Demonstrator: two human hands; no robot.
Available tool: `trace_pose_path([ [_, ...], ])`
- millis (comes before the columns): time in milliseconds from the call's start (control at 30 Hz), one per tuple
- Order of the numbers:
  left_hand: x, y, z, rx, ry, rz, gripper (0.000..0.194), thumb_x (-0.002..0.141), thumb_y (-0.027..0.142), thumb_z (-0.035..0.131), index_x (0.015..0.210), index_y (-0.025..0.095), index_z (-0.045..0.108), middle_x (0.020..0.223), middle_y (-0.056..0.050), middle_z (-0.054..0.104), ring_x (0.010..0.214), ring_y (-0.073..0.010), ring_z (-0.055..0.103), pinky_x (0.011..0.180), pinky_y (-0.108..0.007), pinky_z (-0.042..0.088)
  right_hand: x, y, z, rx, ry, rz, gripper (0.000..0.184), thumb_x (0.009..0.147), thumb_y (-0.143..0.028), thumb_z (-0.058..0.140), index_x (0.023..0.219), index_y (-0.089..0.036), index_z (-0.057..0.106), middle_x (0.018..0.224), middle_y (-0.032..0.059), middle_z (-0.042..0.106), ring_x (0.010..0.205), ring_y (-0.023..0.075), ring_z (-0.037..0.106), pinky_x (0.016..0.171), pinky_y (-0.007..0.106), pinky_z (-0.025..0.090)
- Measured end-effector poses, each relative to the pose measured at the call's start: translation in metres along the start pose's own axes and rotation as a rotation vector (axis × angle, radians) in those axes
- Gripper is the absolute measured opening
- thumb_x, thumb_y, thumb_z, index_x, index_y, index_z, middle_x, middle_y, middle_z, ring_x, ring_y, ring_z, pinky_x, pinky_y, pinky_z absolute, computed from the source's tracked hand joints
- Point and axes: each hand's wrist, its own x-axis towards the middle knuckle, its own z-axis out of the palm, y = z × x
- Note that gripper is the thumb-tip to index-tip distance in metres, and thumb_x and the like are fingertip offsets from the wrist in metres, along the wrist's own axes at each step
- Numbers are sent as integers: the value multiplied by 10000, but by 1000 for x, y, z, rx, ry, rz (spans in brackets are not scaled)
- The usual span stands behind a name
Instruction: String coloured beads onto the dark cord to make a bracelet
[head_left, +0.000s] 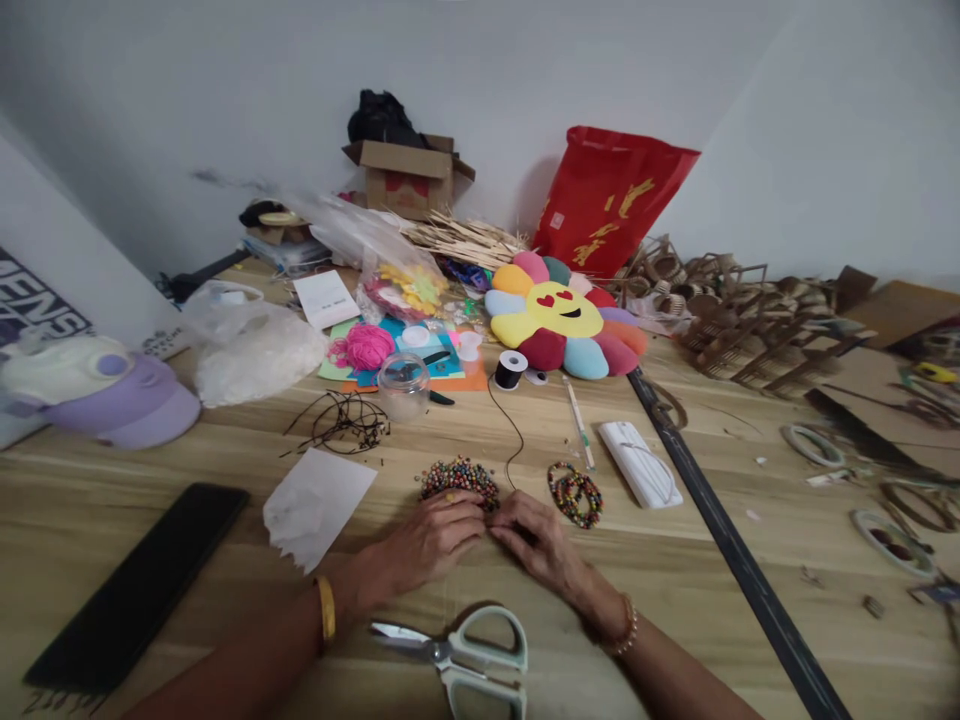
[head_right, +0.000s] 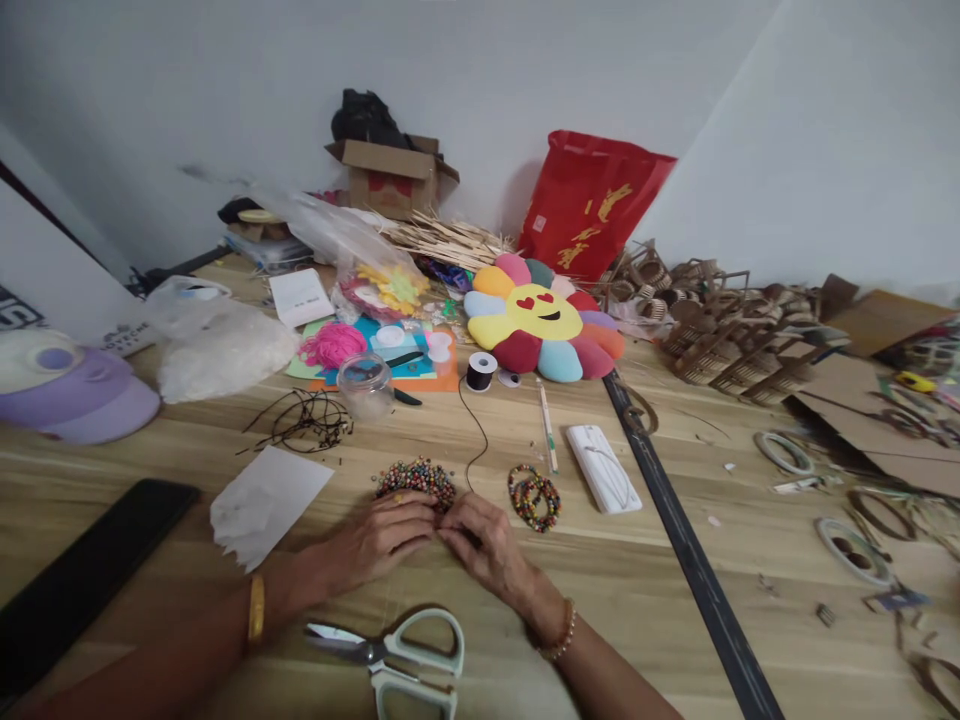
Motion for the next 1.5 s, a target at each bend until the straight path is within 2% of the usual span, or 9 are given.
trace_pose_path([
  [200,2,1,0,-5,93,20,188,971,197,493,1067,143,645,1030,-58,697,1122,-173,569,1062,-373,445,-1,-3,1,-8,-52,-69,130,965,-233,536,899,-194,642,818,67,646,765,174,593,690,289,496],
  [433,2,6,-6,-11,109,49,158,955,158,512,942,145,669,960,-56,698,1117,-176,566,993,-329,489,0,-3,2,-17,-66,-77,131,963,-222,535,897,-192,643,812,70,641,753,171,595,665,281,501],
  [667,4,4,-10,-22,111,13,176,943,127,509,921,145,682,924,-63,699,1051,-178,596,969,-342,496,0,-3,1,-71,-40,-43,146,966,-201,512,952,-196,658,834,79,655,765,181,601,683,294,505],
  [900,8,2,-6,-96,207,24,218,957,129,482,877,134,685,865,-70,700,956,-177,625,913,-356,521,1,-3,3,-76,-20,-24,153,965,-212,514,929,-201,663,861,85,641,809,190,590,703,302,500],
  [1200,11,0,-5,-160,285,-2,192,940,146,518,847,124,684,861,-86,709,908,-176,639,846,-339,552,1,-2,6,18,13,70,157,956,-264,526,847,-197,618,791,56,610,749,178,563,684,298,467],
  [1500,10,-1,-6,-138,260,-60,154,933,129,527,899,130,678,879,-64,702,894,-167,632,835,-324,543,-3,4,5,185,193,309,185,920,-361,578,833,-198,583,764,22,596,698,153,542,622,241,444],
])
